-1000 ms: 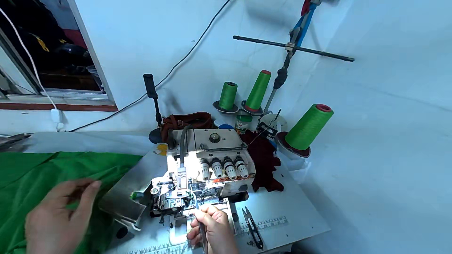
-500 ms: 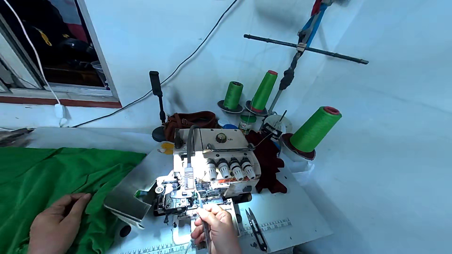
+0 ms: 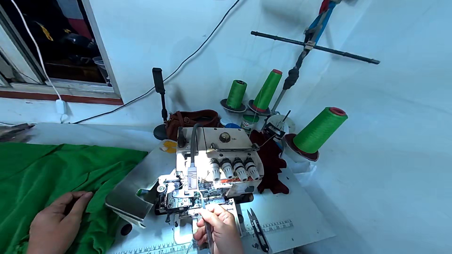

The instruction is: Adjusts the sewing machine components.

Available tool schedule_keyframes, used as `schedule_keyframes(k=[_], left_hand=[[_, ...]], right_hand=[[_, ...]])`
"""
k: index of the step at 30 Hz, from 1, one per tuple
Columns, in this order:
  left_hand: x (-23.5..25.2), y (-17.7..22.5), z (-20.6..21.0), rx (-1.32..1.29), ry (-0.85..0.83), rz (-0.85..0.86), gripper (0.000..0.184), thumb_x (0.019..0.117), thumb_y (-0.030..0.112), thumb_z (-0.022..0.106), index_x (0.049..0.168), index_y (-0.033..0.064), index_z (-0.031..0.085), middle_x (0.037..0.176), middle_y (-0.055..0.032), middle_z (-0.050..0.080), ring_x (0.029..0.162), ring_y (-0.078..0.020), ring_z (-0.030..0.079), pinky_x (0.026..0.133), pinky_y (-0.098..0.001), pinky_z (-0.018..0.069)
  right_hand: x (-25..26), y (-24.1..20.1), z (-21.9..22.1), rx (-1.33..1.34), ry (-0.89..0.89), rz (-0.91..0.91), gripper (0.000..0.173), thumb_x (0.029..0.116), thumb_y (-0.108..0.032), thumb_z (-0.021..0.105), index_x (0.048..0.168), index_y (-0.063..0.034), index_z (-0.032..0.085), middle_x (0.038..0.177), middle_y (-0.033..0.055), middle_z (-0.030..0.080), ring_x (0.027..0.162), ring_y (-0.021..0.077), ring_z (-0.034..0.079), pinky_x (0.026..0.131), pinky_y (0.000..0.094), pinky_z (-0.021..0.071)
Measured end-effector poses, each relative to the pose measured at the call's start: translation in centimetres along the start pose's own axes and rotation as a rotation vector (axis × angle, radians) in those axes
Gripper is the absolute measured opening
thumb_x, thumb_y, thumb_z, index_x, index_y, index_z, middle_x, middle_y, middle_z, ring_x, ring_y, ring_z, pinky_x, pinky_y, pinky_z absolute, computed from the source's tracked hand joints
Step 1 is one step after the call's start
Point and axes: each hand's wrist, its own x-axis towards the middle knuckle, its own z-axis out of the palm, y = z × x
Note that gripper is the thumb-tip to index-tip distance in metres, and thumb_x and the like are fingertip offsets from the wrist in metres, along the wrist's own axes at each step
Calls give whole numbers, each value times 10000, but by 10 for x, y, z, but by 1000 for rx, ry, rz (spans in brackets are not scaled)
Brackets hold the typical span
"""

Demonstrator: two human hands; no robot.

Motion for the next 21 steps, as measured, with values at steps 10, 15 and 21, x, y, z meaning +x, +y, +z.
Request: schedule_keyframes(k=[10,15,21], left_hand=[[0,-3,0,-9,-1,39,298,1040,194,532,1023,-80,649,868,-144,618,779,-156,553,729,-398,454],[0,-5,2,-18,9,34,290,1036,200,542,1010,-69,649,854,-124,607,760,-131,540,710,-364,447],[0,-2,1,4,14,44,298,1036,207,536,1001,-66,649,854,-129,610,766,-145,546,712,-385,445]], right_hand=[[2,2,0,0,-7,-10,131,1030,30,484,931,46,569,635,105,650,476,146,638,477,260,564],[3,1,0,1,-1,-6,147,1037,27,482,916,43,564,638,106,650,474,143,635,471,254,560],[4,2,0,7,-6,-19,161,1037,34,463,923,50,575,634,103,649,474,141,636,475,255,564]])
